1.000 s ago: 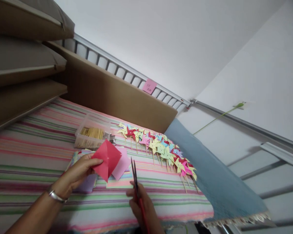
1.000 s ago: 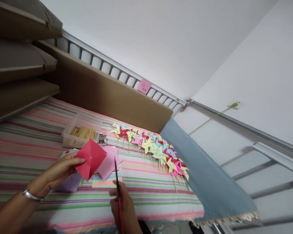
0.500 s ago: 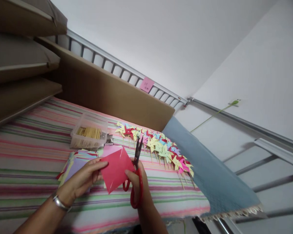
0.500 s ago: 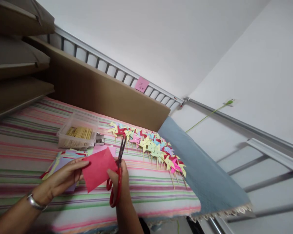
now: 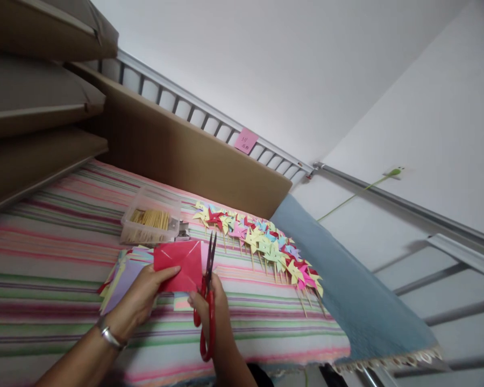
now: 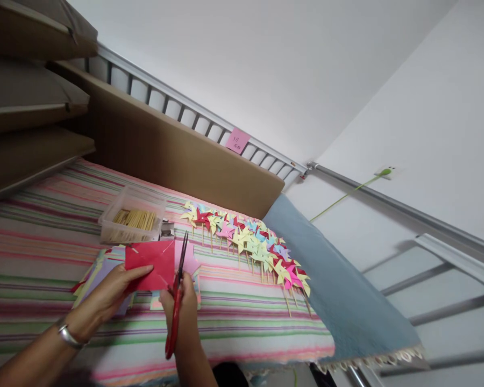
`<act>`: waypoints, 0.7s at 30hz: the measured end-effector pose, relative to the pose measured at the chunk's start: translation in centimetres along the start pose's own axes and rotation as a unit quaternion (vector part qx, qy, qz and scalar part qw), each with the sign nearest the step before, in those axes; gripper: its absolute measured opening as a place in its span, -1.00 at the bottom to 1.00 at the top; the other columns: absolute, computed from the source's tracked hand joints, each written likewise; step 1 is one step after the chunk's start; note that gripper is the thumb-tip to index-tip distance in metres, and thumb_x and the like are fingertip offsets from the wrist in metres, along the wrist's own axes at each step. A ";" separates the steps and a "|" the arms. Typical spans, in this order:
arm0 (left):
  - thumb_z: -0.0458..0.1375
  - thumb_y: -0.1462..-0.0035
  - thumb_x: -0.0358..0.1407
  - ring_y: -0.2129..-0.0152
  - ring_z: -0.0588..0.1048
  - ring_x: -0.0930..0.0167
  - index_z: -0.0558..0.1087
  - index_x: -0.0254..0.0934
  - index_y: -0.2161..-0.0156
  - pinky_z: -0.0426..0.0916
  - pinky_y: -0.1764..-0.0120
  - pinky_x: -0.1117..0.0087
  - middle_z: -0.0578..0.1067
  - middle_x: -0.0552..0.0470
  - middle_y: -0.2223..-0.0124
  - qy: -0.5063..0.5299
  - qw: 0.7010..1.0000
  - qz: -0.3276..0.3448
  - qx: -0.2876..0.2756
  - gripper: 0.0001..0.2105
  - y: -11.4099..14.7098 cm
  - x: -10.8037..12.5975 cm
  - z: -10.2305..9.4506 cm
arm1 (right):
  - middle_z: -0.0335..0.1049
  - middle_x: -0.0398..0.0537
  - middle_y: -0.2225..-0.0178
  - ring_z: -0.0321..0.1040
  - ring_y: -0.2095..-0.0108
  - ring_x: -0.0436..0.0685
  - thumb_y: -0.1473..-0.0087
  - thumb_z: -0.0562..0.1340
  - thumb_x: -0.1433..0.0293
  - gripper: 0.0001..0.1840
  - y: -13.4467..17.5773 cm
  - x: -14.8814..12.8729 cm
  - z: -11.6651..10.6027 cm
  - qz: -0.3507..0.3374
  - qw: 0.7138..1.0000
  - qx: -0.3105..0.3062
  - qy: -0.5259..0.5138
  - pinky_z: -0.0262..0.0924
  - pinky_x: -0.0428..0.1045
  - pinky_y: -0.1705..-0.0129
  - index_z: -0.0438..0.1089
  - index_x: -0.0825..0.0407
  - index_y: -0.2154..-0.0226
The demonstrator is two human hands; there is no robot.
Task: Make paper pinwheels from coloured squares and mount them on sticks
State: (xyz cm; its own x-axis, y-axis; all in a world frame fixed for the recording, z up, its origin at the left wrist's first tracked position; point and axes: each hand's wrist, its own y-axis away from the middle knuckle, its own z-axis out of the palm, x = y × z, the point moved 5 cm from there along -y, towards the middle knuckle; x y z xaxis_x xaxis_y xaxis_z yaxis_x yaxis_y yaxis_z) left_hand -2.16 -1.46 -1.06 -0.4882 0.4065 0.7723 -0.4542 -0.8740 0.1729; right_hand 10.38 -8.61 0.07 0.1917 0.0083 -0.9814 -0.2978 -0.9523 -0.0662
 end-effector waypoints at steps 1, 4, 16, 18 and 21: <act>0.32 0.21 -0.31 0.43 0.53 0.27 0.54 -0.35 0.35 0.36 0.26 0.32 0.60 -0.06 0.41 -0.010 1.000 -0.004 0.009 -0.77 -0.2 0.3 -0.6 | 0.21 -0.24 0.57 0.22 0.57 -0.03 0.10 0.26 0.28 -0.63 0.4 0.3 -0.2 0.012 1.000 -0.014 0.007 0.17 -0.13 0.51 0.26 0.06 0.20; 0.33 0.24 -0.32 0.47 0.52 0.29 0.54 -0.35 0.38 0.36 0.33 0.34 0.59 -0.03 0.45 -0.038 0.999 -0.008 0.025 -0.78 -0.7 1.1 -2.2 | 0.23 -0.22 0.56 0.23 0.57 -0.02 0.11 0.28 0.23 -0.58 2.5 1.3 -1.0 0.054 0.996 -0.060 0.036 0.16 -0.11 0.50 0.28 0.09 0.19; 0.31 0.22 -0.30 0.48 0.51 0.33 0.56 -0.34 0.39 0.32 0.41 0.44 0.60 -0.06 0.39 -0.108 0.994 -0.024 -0.015 -0.80 -0.5 1.4 -2.7 | 0.06 -0.25 0.62 0.02 0.66 -0.09 0.14 0.11 -0.19 -0.30 7.9 2.8 -2.6 0.097 0.982 -0.134 0.087 -0.03 -0.15 0.62 0.35 0.07 0.23; 0.32 0.24 -0.30 0.49 0.51 0.34 0.56 -0.34 0.39 0.31 0.42 0.45 0.60 -0.05 0.40 -0.112 0.993 -0.035 -0.013 -0.78 -0.4 1.5 -2.7 | 0.04 -0.26 0.65 0.01 0.66 -0.08 0.15 0.11 -0.20 -0.28 7.7 2.7 -2.7 0.094 0.981 -0.141 0.096 -0.03 -0.14 0.61 0.36 0.09 0.24; 0.34 0.27 -0.29 0.50 0.50 0.34 0.56 -0.34 0.40 0.30 0.44 0.46 0.59 -0.06 0.41 -0.110 0.993 -0.049 -0.017 -0.77 -0.4 1.5 -2.8 | 0.05 -0.25 0.64 0.02 0.65 -0.09 0.14 0.11 -0.20 -0.28 7.5 2.9 -2.9 0.088 0.979 -0.146 0.112 -0.01 -0.14 0.59 0.37 0.11 0.26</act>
State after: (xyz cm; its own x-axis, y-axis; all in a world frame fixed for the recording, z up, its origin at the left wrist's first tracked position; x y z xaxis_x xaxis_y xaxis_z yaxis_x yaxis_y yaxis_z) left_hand -4.82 0.28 -1.65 -0.2685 0.4179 0.8679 -0.5176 -0.8225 0.2360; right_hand 11.44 -16.60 -2.74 0.3706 -0.1994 -0.9071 -0.0709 -0.9799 0.1865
